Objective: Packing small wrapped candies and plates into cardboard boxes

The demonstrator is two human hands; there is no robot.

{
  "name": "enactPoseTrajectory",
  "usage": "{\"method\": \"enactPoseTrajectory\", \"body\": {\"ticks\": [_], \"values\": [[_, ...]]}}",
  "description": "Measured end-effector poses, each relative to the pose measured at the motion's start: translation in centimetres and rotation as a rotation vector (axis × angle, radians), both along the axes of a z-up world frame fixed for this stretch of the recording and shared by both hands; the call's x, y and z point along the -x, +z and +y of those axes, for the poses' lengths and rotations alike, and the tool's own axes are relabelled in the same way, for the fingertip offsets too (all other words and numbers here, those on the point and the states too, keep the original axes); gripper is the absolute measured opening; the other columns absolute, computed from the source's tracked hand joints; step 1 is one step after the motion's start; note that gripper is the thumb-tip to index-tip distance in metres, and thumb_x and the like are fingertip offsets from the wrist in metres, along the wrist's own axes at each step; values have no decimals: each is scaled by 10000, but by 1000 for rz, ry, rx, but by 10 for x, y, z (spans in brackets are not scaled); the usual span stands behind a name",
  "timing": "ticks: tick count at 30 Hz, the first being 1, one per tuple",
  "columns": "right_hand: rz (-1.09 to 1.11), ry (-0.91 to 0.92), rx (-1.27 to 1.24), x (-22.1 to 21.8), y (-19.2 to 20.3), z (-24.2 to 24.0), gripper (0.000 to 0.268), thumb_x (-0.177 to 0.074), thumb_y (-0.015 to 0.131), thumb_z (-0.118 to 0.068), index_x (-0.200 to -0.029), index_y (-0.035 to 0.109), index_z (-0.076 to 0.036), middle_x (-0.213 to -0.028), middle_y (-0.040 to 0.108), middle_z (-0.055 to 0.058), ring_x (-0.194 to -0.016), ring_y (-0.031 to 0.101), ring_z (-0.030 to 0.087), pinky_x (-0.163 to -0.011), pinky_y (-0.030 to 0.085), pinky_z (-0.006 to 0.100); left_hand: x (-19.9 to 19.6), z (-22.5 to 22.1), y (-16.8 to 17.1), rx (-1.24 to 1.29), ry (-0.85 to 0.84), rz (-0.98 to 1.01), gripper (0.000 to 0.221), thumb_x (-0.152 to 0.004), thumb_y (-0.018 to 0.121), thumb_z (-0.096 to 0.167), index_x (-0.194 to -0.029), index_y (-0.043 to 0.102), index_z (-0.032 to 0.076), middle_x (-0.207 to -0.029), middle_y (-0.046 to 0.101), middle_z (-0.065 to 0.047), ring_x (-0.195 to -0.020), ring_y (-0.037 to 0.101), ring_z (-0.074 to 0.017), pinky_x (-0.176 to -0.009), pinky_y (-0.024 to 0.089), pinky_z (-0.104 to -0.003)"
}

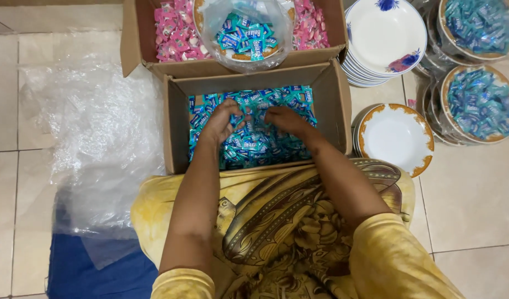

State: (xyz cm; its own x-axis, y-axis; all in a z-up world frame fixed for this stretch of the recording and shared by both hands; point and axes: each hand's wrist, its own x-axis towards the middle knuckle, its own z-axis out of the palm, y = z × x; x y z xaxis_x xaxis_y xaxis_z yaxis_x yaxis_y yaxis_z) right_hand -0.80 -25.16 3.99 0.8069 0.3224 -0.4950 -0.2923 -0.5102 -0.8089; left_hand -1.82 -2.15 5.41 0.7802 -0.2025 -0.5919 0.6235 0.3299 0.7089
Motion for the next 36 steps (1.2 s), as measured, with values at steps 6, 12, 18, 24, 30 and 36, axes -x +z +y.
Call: {"method": "enactPoseTrajectory", "body": {"ticks": [6,12,18,24,30,36], "values": [[301,-181,-854,7,49,-1,306,-790,516,-412,-885,633,-145,-910,766,90,-799,759,221,-641,539,319,8,2,22,463,152,-85,273,-862,603,55,-1120,659,124,-1168,750,-172,-1077,742,-335,-968,606,-533],[345,-358,-968,2,52,-3,584,-887,508,-561,-1213,686,-111,-1133,774,130,-917,786,284,-664,623,362,3,5,-5,554,251,1,253,-947,626,191,-1164,689,77,-1160,734,-232,-1076,730,-388,-979,598,-579],[502,-379,-860,-16,15,-11,350,-936,558,-401,-993,711,-92,-884,754,98,-606,624,157,-381,316,194,6,9,-5,498,339,44,217,-941,598,116,-1127,701,73,-1120,740,-231,-1038,740,-365,-947,625,-554],[245,-385,-267,-31,-19,-17,365,-731,515,-238,-943,787,-120,-876,786,101,-694,702,233,-526,450,312,5,15,-17,429,309,39,193,-967,564,131,-1119,682,121,-1066,761,-186,-971,762,-320,-885,655,-525],[-340,408,769,-34,-94,-38,435,-821,630,-423,-1239,709,-329,-1145,756,29,-1107,704,370,-913,552,560,7,13,-29,370,340,87,209,-987,556,171,-1156,676,142,-1064,766,-180,-967,767,-321,-870,652,-546],[-319,444,678,-39,-126,-42,345,-821,670,-282,-1139,773,-197,-1066,771,136,-1065,714,417,-903,564,539,7,11,-31,337,358,121,204,-996,540,157,-1143,678,133,-1060,762,-191,-954,766,-318,-864,650,-546]]}}
